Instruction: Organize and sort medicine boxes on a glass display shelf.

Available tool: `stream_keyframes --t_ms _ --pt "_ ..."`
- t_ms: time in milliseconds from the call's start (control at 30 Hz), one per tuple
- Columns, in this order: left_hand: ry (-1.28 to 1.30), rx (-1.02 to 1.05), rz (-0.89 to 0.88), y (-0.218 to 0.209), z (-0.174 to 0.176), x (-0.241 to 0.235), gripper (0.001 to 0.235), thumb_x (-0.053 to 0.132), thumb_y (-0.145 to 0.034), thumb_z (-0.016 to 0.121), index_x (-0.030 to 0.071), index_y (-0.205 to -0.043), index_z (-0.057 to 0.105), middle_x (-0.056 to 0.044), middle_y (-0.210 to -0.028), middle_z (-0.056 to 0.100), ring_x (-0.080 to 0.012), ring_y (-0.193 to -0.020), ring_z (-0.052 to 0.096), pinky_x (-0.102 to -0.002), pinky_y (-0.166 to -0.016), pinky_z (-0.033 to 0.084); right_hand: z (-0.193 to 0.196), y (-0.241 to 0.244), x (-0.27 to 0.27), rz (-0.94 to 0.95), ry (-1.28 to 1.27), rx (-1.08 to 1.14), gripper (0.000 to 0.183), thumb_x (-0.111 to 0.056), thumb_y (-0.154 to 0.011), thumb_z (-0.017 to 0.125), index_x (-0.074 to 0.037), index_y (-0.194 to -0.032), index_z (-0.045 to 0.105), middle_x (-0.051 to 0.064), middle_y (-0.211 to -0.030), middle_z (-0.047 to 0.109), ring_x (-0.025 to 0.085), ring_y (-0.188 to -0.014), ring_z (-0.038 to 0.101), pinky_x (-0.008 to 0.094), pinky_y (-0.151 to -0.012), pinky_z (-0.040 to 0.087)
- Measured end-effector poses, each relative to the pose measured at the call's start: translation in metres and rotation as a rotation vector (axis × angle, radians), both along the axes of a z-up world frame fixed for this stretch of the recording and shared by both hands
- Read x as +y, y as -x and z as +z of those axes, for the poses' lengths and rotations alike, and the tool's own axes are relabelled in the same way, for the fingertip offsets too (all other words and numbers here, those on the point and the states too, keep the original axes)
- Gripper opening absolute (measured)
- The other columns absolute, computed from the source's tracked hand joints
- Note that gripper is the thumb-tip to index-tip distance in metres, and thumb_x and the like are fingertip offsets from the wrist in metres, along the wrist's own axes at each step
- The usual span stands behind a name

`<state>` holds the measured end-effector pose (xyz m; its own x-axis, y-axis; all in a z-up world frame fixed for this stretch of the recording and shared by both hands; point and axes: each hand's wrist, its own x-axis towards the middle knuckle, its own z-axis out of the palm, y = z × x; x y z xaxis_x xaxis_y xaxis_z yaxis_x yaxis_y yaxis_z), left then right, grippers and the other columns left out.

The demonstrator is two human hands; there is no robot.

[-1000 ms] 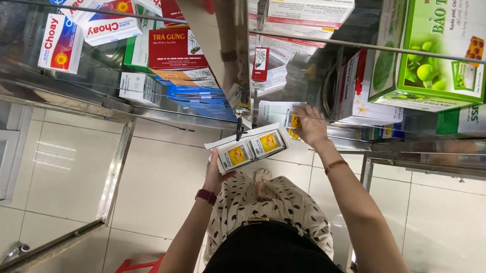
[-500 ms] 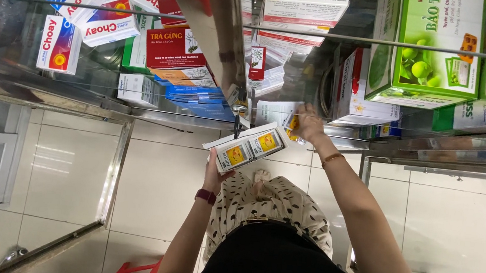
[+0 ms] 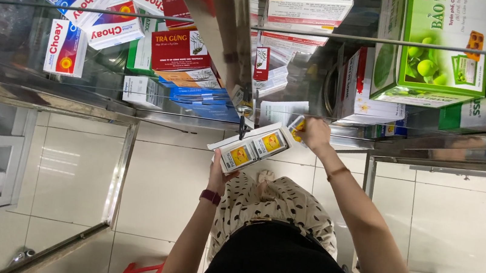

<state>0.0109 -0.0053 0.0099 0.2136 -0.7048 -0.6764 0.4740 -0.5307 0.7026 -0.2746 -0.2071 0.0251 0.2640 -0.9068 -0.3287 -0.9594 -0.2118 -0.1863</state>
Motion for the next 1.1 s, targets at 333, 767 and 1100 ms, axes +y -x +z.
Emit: stream_keyframes --t_ms 333,767,1100 --pt "-0.038 -0.033 0.044 0.009 -0.018 0.002 0.086 0.079 -0.088 0.039 0.011 -0.138 0.052 -0.013 -0.118 0.069 -0.0221 -0.104 0.070 -0.038 -0.075 0.064 0.087 0.041 0.099 -0.633 -0.450 -0.955 0.023 -0.017 -0.080 0.083 -0.006 -0.099 0.077 0.012 -0.097 0.080 0.018 -0.084 0.076 0.032 -0.068 0.065" --pt "-0.022 -0.046 0.079 0.022 -0.002 -0.002 0.096 0.080 -0.081 0.048 0.011 -0.147 0.044 -0.015 -0.136 0.058 -0.0269 -0.121 0.060 -0.046 -0.083 0.061 0.040 -0.081 0.124 -0.782 -0.692 -1.161 0.029 -0.012 -0.090 0.070 0.005 -0.113 0.067 0.018 -0.104 0.077 0.023 -0.082 0.080 0.034 -0.072 0.068" --pt "-0.077 -0.018 0.112 0.020 -0.047 0.004 0.104 0.083 -0.082 0.049 0.009 -0.155 0.034 -0.018 -0.142 0.053 -0.0309 -0.126 0.056 -0.050 -0.092 0.058 0.009 -0.090 0.097 -0.001 -0.658 -0.373 0.047 -0.037 -0.111 0.049 0.004 -0.103 0.070 0.009 -0.077 0.063 0.015 -0.063 0.060 0.032 -0.058 0.053"
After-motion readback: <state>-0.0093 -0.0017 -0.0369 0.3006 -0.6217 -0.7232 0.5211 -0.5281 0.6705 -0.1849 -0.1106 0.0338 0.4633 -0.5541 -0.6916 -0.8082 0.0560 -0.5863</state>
